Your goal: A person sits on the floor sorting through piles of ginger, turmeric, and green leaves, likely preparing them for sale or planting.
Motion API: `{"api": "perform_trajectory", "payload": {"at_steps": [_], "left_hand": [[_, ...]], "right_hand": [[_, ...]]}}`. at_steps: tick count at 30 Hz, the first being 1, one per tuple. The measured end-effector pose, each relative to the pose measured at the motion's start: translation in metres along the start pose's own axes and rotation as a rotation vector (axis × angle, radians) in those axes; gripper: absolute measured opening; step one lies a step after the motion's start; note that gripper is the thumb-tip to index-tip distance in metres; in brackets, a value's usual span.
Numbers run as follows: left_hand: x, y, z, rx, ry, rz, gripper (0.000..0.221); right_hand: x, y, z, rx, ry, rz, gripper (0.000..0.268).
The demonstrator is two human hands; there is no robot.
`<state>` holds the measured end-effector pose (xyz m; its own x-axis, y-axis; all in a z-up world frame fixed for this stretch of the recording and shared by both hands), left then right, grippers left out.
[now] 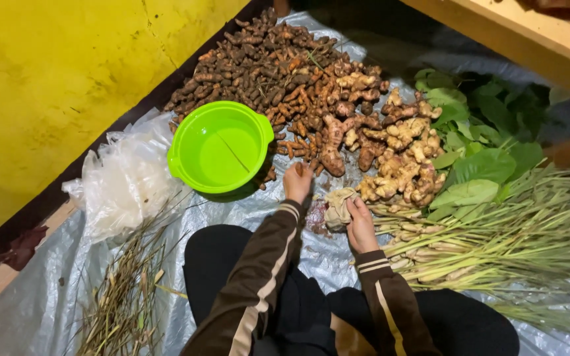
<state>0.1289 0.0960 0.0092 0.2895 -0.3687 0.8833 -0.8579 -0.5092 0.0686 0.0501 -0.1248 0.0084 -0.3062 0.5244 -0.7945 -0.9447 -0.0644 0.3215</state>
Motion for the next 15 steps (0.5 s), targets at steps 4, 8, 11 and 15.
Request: {"api": "perform_trajectory", "payload": {"at_steps": [4, 8, 11, 15], "left_hand": [[0.035, -0.042, -0.016, -0.03, -0.206, 0.238, 0.051], [0.017, -0.079, -0.005, -0.306, -0.645, 0.2, 0.065], [-0.005, -0.093, 0.002, -0.404, -0.783, 0.217, 0.075], [-0.039, -0.112, 0.013, -0.348, -0.833, 0.21, 0.056]], "right_hand": [[0.005, -0.008, -0.005, 0.008, -0.01, 0.003, 0.039], [-0.005, 0.002, -0.002, 0.014, 0.008, 0.032, 0.038], [-0.004, 0.006, -0.009, 0.003, 0.028, 0.066, 0.037], [-0.001, 0.009, -0.012, 0.004, 0.03, 0.086, 0.035]]}}
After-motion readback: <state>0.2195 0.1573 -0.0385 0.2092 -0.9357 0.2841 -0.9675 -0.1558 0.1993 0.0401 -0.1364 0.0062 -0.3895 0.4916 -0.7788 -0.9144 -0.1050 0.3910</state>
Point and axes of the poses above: each hand's wrist, its own y-axis away from the middle knuckle, its own z-axis out of the palm, x = y × z, the point moved 5 cm from there along -y, towards the middle knuckle
